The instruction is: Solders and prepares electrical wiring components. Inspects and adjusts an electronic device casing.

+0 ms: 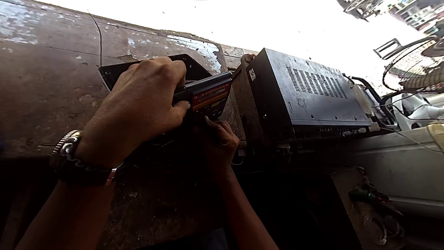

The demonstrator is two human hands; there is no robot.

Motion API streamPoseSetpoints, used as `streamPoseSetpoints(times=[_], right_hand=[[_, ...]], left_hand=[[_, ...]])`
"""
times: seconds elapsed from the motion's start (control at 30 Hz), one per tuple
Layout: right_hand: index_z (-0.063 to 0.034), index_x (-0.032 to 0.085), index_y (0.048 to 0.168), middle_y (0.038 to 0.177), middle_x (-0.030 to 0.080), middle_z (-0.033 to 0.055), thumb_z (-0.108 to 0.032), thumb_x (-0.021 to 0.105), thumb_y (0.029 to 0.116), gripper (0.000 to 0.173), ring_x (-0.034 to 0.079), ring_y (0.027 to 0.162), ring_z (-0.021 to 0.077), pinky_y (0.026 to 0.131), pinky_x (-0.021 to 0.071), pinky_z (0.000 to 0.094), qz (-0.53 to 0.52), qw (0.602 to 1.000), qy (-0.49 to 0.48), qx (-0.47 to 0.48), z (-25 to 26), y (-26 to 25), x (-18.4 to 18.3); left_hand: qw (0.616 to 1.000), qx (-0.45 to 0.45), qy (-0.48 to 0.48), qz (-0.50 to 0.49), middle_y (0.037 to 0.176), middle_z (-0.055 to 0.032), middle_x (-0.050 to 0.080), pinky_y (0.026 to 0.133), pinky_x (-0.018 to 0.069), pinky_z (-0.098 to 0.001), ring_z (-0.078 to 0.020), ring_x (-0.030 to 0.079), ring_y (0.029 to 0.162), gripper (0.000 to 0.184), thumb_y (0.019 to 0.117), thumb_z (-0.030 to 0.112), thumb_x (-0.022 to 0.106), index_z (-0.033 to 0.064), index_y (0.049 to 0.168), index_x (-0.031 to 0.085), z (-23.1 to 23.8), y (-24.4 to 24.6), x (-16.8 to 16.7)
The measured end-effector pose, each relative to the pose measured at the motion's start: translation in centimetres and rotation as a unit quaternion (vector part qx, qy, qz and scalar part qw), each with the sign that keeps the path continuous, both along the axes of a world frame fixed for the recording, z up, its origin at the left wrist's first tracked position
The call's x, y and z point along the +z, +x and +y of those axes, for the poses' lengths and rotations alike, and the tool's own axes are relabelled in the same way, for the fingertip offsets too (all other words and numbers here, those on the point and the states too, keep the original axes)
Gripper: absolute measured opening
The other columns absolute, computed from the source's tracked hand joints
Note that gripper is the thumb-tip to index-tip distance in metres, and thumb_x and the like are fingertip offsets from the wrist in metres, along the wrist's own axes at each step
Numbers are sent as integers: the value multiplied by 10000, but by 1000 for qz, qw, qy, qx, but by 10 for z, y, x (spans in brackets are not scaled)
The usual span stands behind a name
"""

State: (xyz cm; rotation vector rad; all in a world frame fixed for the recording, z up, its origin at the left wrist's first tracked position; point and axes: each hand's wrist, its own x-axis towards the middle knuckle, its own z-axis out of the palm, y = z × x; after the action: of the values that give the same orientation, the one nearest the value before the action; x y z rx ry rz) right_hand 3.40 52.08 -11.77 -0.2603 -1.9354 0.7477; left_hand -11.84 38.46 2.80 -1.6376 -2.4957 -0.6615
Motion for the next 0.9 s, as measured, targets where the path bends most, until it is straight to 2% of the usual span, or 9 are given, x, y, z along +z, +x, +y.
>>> streamPoseSetpoints(times=[0.1,0.17,0.23,0.3,0.37,0.5,0.63,0.73,0.9], right_hand=[[-19,773,1098,975,751,62,-116,872,811,319,695,926,169,840,596,328,12,1000,-5,16,2,-1,-3],[-21,740,1155,1028,735,63,-186,897,780,439,686,928,162,818,600,330,18,1000,-19,14,4,1,-4],[-41,711,1178,1088,696,58,-237,890,771,487,663,991,161,834,594,317,10,1000,-26,-3,3,6,-5],[-51,720,1127,1092,665,57,-258,877,760,449,642,1028,159,833,581,289,0,999,-19,-30,3,8,-6],[-53,730,1078,1057,657,59,-247,867,767,391,637,985,145,796,569,267,-8,999,-1,-43,2,6,-7],[-54,764,1023,996,679,53,-180,862,793,280,650,926,141,788,578,276,5,999,11,-36,2,2,-9],[-75,764,926,934,677,44,-239,835,842,197,644,913,159,787,568,300,-2,998,11,-61,-1,-1,-9],[-112,756,865,892,681,18,-269,802,872,163,650,904,164,789,571,330,-18,996,9,-83,-3,-2,-7],[-114,765,807,847,701,22,-324,759,924,240,659,885,173,789,571,346,-32,996,1,-86,-2,-4,1]], left_hand=[[1000,1,2,5,855,-19,546,628,464,-463,-230,587,790,205,855,327,713,162,922,612,0,1,-1],[1000,7,6,8,859,-30,561,634,464,-473,-245,597,802,209,846,320,716,150,927,624,1,6,0],[1000,16,3,10,871,-37,570,644,475,-479,-252,609,816,210,852,307,725,142,945,635,1,11,2],[1000,19,0,16,867,-45,565,634,475,-478,-259,612,809,204,855,296,721,135,936,624,1,14,3],[1000,17,0,19,864,-51,567,632,475,-481,-268,614,802,206,856,288,723,127,936,622,1,15,3],[1000,17,-2,18,873,-53,567,633,476,-484,-273,614,802,210,855,279,730,126,951,623,2,18,3],[999,-2,14,31,843,-56,573,585,462,-469,-267,608,733,198,859,253,758,121,948,639,-7,21,-1],[999,-4,22,30,851,-47,566,564,464,-495,-273,598,727,227,851,321,736,142,941,629,-6,13,-7],[998,8,50,36,823,-34,552,526,451,-504,-265,591,697,340,789,483,629,156,882,619,0,0,-20]])
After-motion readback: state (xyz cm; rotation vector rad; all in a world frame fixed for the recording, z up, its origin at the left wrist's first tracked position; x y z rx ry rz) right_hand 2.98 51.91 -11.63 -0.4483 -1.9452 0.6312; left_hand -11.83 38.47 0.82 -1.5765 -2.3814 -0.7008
